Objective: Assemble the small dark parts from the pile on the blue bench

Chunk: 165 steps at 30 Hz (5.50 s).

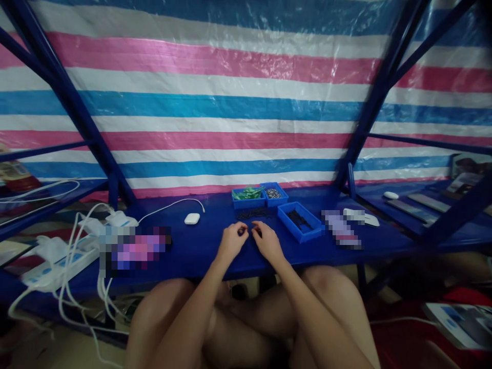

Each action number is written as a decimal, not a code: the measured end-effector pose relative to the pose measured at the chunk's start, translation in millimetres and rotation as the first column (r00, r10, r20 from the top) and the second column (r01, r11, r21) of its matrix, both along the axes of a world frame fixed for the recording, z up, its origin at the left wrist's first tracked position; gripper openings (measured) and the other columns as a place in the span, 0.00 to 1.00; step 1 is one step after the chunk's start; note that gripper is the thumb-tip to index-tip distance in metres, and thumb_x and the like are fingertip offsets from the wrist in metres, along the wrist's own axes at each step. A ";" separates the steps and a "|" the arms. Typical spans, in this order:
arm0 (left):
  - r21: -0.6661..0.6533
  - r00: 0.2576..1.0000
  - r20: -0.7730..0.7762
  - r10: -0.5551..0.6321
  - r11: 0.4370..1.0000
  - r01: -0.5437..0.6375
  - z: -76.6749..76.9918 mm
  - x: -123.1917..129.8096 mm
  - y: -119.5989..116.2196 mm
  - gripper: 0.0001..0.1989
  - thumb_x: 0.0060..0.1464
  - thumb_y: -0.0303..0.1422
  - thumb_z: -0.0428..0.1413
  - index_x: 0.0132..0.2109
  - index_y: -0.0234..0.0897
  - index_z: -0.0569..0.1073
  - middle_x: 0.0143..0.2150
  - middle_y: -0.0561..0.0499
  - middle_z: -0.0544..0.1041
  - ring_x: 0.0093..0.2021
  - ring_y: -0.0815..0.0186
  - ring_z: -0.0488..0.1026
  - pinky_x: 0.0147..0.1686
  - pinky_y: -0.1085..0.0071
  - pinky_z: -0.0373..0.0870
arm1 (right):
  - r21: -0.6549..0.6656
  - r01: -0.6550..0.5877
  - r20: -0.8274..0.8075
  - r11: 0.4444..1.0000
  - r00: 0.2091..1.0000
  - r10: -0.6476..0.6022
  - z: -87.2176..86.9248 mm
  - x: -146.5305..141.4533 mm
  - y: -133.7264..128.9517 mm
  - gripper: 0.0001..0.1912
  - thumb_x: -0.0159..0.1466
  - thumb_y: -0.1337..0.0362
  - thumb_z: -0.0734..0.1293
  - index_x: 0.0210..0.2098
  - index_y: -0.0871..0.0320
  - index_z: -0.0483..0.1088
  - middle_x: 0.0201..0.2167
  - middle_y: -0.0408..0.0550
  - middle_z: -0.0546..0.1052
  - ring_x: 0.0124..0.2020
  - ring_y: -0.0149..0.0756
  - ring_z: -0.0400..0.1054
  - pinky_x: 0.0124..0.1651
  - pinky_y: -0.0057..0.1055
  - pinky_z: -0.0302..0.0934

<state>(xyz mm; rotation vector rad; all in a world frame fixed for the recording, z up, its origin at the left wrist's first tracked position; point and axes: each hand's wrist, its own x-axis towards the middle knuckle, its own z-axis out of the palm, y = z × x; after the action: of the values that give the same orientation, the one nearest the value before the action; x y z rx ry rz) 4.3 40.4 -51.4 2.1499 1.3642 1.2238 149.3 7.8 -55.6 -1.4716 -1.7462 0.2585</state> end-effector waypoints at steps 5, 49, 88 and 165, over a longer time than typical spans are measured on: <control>-0.025 0.991 0.111 0.075 0.997 -0.073 0.1 4.0 -6.4 0.07 0.47 0.31 0.51 0.34 0.36 0.73 0.26 0.53 0.73 0.26 0.71 0.68 0.29 0.75 0.65 | -0.013 -0.030 0.058 0.999 0.998 0.031 0.9 -1.1 -1.7 0.10 0.60 0.65 0.57 0.37 0.55 0.68 0.34 0.48 0.73 0.39 0.36 0.65 0.42 0.31 0.55; -0.073 0.984 0.180 -0.019 0.997 0.032 0.0 0.6 -2.5 0.10 0.50 0.34 0.50 0.37 0.36 0.73 0.35 0.48 0.76 0.35 0.66 0.72 0.37 0.70 0.68 | -0.069 0.017 -0.159 0.997 0.987 -0.028 7.8 6.9 -1.3 0.12 0.59 0.63 0.55 0.35 0.58 0.69 0.31 0.45 0.73 0.33 0.31 0.66 0.38 0.26 0.56; -0.333 0.967 0.206 -0.152 0.918 0.215 23.6 -11.2 -12.3 0.14 0.45 0.38 0.52 0.33 0.33 0.75 0.25 0.49 0.75 0.26 0.66 0.71 0.25 0.72 0.67 | -0.012 -0.114 0.625 0.993 0.775 0.097 51.7 0.4 -13.3 0.11 0.64 0.69 0.52 0.39 0.60 0.63 0.37 0.52 0.67 0.41 0.38 0.58 0.43 0.33 0.53; -0.316 0.764 -0.645 0.005 0.908 -0.273 85.4 -275.5 -8.4 0.26 0.42 0.48 0.45 0.46 0.41 0.69 0.43 0.56 0.75 0.43 0.64 0.70 0.43 0.73 0.63 | -0.188 0.089 0.525 0.978 0.851 0.023 23.7 -1.2 -37.1 0.13 0.63 0.63 0.54 0.44 0.56 0.64 0.40 0.51 0.65 0.39 0.35 0.63 0.40 0.29 0.56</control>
<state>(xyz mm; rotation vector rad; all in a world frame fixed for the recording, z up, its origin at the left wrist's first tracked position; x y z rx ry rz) -271.2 32.0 34.0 2.2584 1.8681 0.1690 148.1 -29.3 -31.9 -1.8473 -2.1740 0.0090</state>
